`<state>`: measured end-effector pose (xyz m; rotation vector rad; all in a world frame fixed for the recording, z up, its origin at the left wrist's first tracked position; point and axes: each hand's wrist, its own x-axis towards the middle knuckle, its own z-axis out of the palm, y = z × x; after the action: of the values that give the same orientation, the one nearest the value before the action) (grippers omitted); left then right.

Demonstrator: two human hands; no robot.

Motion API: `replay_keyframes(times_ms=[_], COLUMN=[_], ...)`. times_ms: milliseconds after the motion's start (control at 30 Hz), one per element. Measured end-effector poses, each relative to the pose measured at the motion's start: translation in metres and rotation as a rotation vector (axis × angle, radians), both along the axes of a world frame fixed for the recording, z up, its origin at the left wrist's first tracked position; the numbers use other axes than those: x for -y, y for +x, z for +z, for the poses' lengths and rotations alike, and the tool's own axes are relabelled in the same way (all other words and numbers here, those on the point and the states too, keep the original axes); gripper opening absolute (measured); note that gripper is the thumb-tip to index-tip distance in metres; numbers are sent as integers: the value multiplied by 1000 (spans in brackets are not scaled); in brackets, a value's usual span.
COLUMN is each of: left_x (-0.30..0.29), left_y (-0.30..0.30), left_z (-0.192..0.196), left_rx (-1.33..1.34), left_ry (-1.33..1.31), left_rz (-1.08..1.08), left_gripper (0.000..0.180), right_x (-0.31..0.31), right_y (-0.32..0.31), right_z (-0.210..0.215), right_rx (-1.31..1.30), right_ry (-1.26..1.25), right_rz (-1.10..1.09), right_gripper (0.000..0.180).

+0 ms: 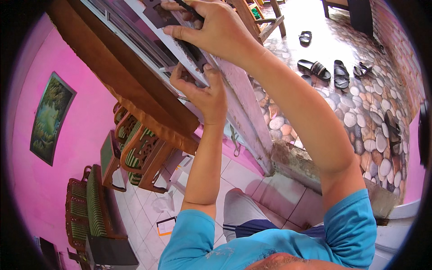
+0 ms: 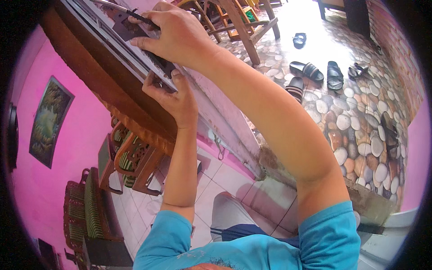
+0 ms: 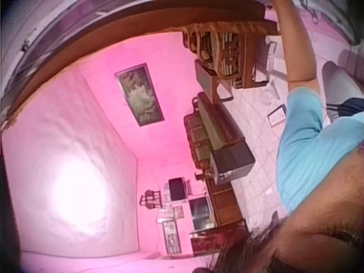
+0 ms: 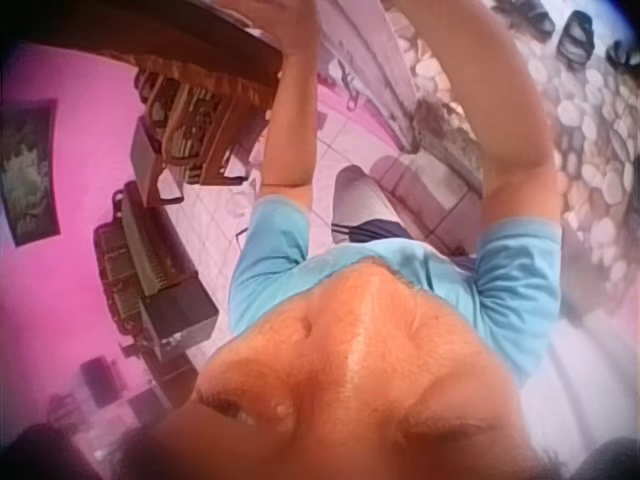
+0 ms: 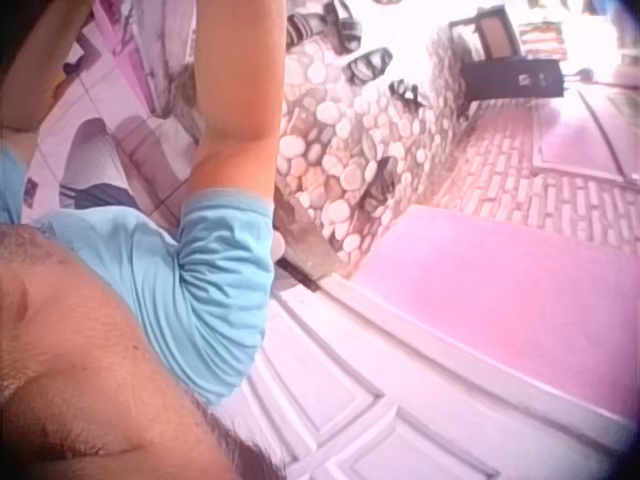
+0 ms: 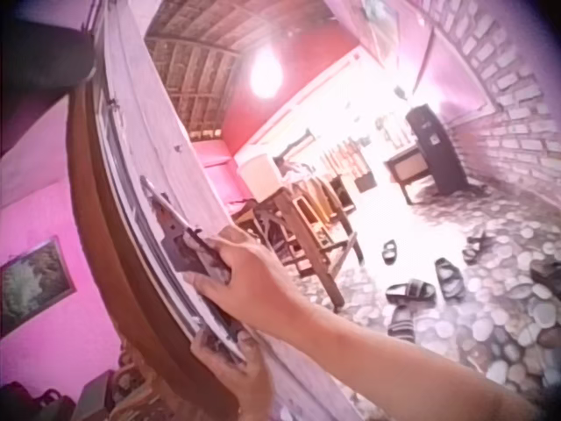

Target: The person removes a door handle and lock mechanism from a door, positions a metal plate along the door edge, and fits a lock mechanism into the door using a screwdriver.

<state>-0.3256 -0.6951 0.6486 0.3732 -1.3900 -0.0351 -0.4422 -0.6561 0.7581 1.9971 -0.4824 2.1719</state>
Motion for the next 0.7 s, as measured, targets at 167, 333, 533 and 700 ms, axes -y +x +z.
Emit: replay_keyframes(times_ms=[167, 333, 533, 700], left_x=[-3, -3, -3, 3], left_y=[-4, -3, -8, 0], left_z=[-1, 1, 0, -4], left_rx=[14, 26, -32, 23], left_ry=[-8, -3, 35, 11], left_rz=[35, 82, -3, 86], left_gripper=[47, 46, 47, 52], right_x=[6, -6, -3, -14], right_y=[-9, -21, -28, -9], right_z=[0, -28, -74, -67], right_rx=[33, 218, 246, 160], right_ry=[176, 386, 441, 558], right_rz=[102, 108, -39, -123], right_gripper=[36, 41, 29, 46])
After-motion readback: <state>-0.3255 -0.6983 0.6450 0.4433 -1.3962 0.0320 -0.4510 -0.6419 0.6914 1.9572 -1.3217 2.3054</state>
